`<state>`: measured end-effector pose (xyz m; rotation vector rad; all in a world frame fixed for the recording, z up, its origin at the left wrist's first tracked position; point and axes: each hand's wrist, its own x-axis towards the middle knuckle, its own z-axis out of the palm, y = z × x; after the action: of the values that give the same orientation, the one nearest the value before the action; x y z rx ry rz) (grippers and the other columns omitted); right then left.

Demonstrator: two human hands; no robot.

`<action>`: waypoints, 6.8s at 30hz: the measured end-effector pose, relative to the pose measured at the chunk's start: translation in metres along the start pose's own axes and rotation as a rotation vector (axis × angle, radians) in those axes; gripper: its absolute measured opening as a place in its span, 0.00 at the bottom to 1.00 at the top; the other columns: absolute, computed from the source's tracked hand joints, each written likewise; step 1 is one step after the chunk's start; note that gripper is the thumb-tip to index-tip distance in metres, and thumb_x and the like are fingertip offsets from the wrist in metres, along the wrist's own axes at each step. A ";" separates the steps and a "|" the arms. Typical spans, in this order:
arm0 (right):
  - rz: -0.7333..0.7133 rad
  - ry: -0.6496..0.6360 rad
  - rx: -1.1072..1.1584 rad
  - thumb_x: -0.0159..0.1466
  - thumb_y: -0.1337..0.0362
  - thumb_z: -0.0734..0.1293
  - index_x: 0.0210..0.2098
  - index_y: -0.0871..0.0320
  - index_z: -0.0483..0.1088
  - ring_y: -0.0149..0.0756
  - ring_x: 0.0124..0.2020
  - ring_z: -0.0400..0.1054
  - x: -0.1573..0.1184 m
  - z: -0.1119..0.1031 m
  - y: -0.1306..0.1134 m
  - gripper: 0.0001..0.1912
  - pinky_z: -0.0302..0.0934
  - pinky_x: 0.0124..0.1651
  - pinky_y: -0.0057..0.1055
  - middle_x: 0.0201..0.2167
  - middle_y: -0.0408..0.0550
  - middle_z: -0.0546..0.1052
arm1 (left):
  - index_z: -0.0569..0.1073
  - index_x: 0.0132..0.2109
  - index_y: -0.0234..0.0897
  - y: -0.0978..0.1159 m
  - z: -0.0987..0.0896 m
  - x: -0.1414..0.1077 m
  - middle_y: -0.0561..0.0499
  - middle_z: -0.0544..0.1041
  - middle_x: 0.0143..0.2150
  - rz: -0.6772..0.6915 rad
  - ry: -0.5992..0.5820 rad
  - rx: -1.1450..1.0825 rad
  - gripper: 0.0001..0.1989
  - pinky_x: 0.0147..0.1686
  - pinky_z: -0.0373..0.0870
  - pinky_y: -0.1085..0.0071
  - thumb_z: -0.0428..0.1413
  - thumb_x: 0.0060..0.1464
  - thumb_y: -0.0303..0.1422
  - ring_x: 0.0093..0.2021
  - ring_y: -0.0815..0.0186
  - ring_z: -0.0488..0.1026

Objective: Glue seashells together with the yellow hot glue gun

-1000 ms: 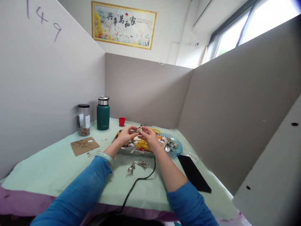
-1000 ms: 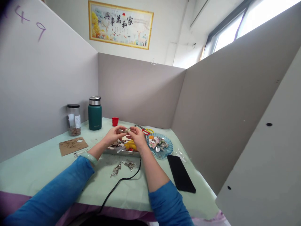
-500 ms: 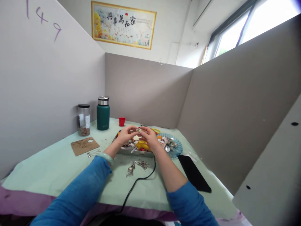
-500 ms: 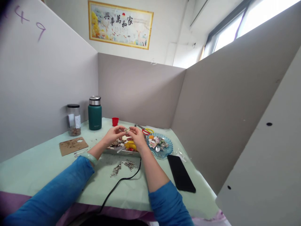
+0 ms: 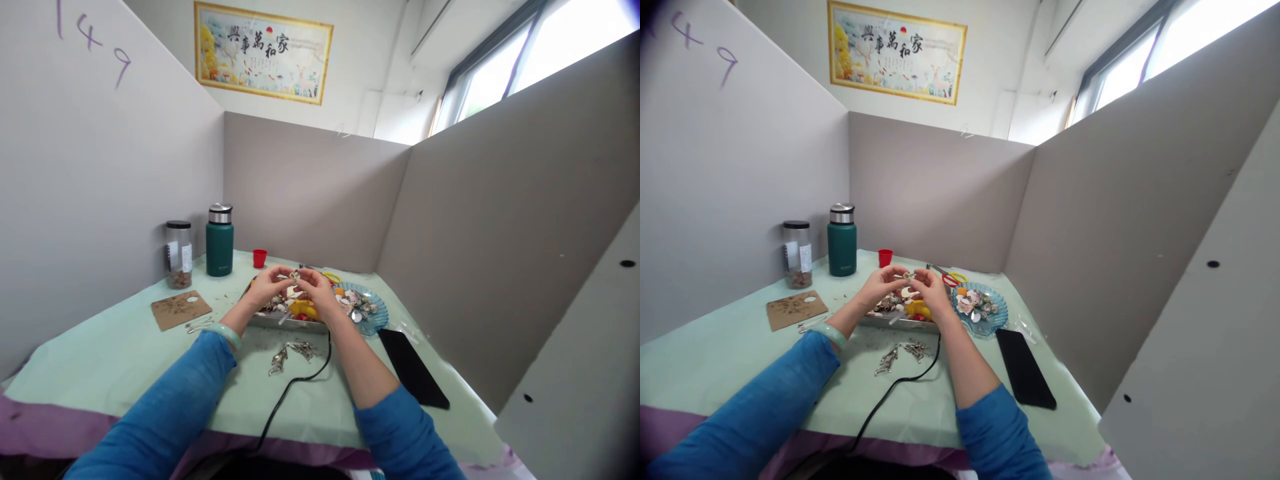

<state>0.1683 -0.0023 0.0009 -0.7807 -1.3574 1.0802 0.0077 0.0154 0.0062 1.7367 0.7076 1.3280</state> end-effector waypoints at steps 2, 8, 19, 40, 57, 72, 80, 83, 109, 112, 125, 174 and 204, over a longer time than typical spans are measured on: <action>-0.010 0.008 -0.015 0.50 0.61 0.71 0.41 0.57 0.67 0.30 0.29 0.70 -0.001 0.000 -0.001 0.20 0.64 0.27 0.24 0.36 0.46 0.73 | 0.69 0.41 0.34 0.001 0.000 -0.001 0.50 0.72 0.35 -0.002 -0.016 -0.009 0.20 0.24 0.67 0.73 0.62 0.43 0.40 0.22 0.73 0.69; -0.050 0.009 -0.064 0.50 0.62 0.70 0.39 0.58 0.68 0.29 0.29 0.69 -0.002 0.001 -0.004 0.18 0.63 0.27 0.24 0.35 0.46 0.73 | 0.69 0.43 0.33 0.002 0.000 -0.002 0.52 0.72 0.30 -0.007 -0.043 -0.018 0.21 0.24 0.67 0.73 0.62 0.43 0.39 0.23 0.72 0.69; -0.061 0.021 -0.095 0.51 0.60 0.70 0.37 0.59 0.70 0.28 0.27 0.69 -0.001 0.001 -0.002 0.15 0.63 0.25 0.22 0.35 0.46 0.74 | 0.69 0.42 0.33 0.003 0.001 -0.001 0.49 0.73 0.36 -0.005 -0.034 0.007 0.21 0.23 0.67 0.73 0.61 0.43 0.41 0.23 0.73 0.69; -0.080 0.101 -0.172 0.54 0.57 0.66 0.34 0.58 0.70 0.30 0.24 0.68 0.002 -0.003 -0.001 0.13 0.60 0.22 0.23 0.27 0.43 0.72 | 0.73 0.43 0.32 -0.005 -0.002 0.000 0.54 0.69 0.21 -0.075 -0.028 -0.027 0.22 0.26 0.68 0.71 0.57 0.47 0.45 0.22 0.69 0.68; -0.202 0.068 -0.405 0.56 0.61 0.63 0.33 0.57 0.72 0.31 0.26 0.68 0.005 -0.007 0.006 0.09 0.62 0.28 0.27 0.26 0.43 0.73 | 0.73 0.45 0.32 -0.006 -0.001 0.000 0.52 0.71 0.28 -0.092 -0.071 -0.035 0.22 0.24 0.68 0.72 0.59 0.46 0.42 0.22 0.72 0.66; -0.327 0.055 -0.744 0.59 0.61 0.60 0.30 0.58 0.69 0.31 0.29 0.64 0.003 -0.010 0.005 0.09 0.57 0.34 0.26 0.26 0.42 0.72 | 0.72 0.46 0.31 -0.004 0.001 -0.001 0.54 0.70 0.23 -0.142 -0.098 0.022 0.23 0.25 0.68 0.72 0.57 0.47 0.43 0.21 0.71 0.67; -0.428 0.061 -0.995 0.60 0.65 0.60 0.31 0.58 0.69 0.31 0.31 0.63 0.002 -0.017 -0.002 0.07 0.54 0.36 0.26 0.30 0.44 0.73 | 0.72 0.44 0.30 -0.005 0.000 -0.001 0.54 0.70 0.20 -0.150 -0.080 0.089 0.22 0.23 0.66 0.73 0.54 0.50 0.44 0.21 0.68 0.68; -0.450 0.059 -1.060 0.60 0.65 0.60 0.31 0.58 0.69 0.32 0.32 0.63 0.001 -0.020 -0.004 0.07 0.53 0.36 0.26 0.30 0.45 0.73 | 0.72 0.43 0.31 -0.008 -0.001 0.000 0.55 0.69 0.19 -0.145 -0.063 0.138 0.20 0.22 0.63 0.74 0.54 0.50 0.44 0.20 0.69 0.68; 0.346 0.241 -1.465 0.57 0.65 0.62 0.31 0.56 0.74 0.37 0.35 0.71 0.008 -0.112 -0.005 0.08 0.53 0.30 0.26 0.31 0.50 0.78 | 0.72 0.44 0.32 -0.006 0.001 -0.001 0.55 0.69 0.17 -0.188 -0.058 0.188 0.25 0.22 0.64 0.75 0.57 0.47 0.48 0.20 0.70 0.67; 0.358 0.253 -1.505 0.55 0.67 0.63 0.31 0.56 0.74 0.38 0.37 0.72 0.010 -0.119 0.001 0.08 0.53 0.31 0.26 0.35 0.52 0.78 | 0.73 0.43 0.32 -0.008 0.001 0.000 0.55 0.69 0.17 -0.183 -0.053 0.186 0.24 0.22 0.64 0.75 0.57 0.46 0.47 0.20 0.70 0.67; 0.394 0.126 -1.434 0.52 0.71 0.64 0.29 0.59 0.75 0.33 0.27 0.71 0.005 -0.112 -0.006 0.07 0.55 0.31 0.24 0.25 0.50 0.78 | 0.73 0.41 0.32 -0.011 -0.001 0.001 0.54 0.69 0.17 -0.198 -0.057 0.155 0.21 0.22 0.63 0.75 0.58 0.46 0.45 0.19 0.71 0.66; -0.043 -0.160 -1.131 0.58 0.53 0.64 0.32 0.57 0.74 0.31 0.30 0.67 -0.015 -0.081 -0.022 0.14 0.55 0.30 0.25 0.28 0.43 0.76 | 0.74 0.32 0.32 -0.028 -0.019 0.011 0.50 0.74 0.24 -0.201 0.183 0.210 0.12 0.21 0.64 0.75 0.57 0.42 0.37 0.18 0.72 0.66; 0.186 -0.015 -0.058 0.47 0.51 0.72 0.27 0.58 0.60 0.22 0.17 0.48 -0.017 -0.038 -0.025 0.21 0.40 0.16 0.20 0.17 0.35 0.57 | 0.79 0.37 0.42 -0.026 0.004 0.010 0.50 0.79 0.31 -0.131 -0.461 1.119 0.14 0.30 0.61 0.74 0.53 0.43 0.28 0.30 0.65 0.72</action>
<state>0.2114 -0.0204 0.0136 -0.9584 -1.3533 1.1971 0.0158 0.0357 -0.0118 2.6462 1.3908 0.3334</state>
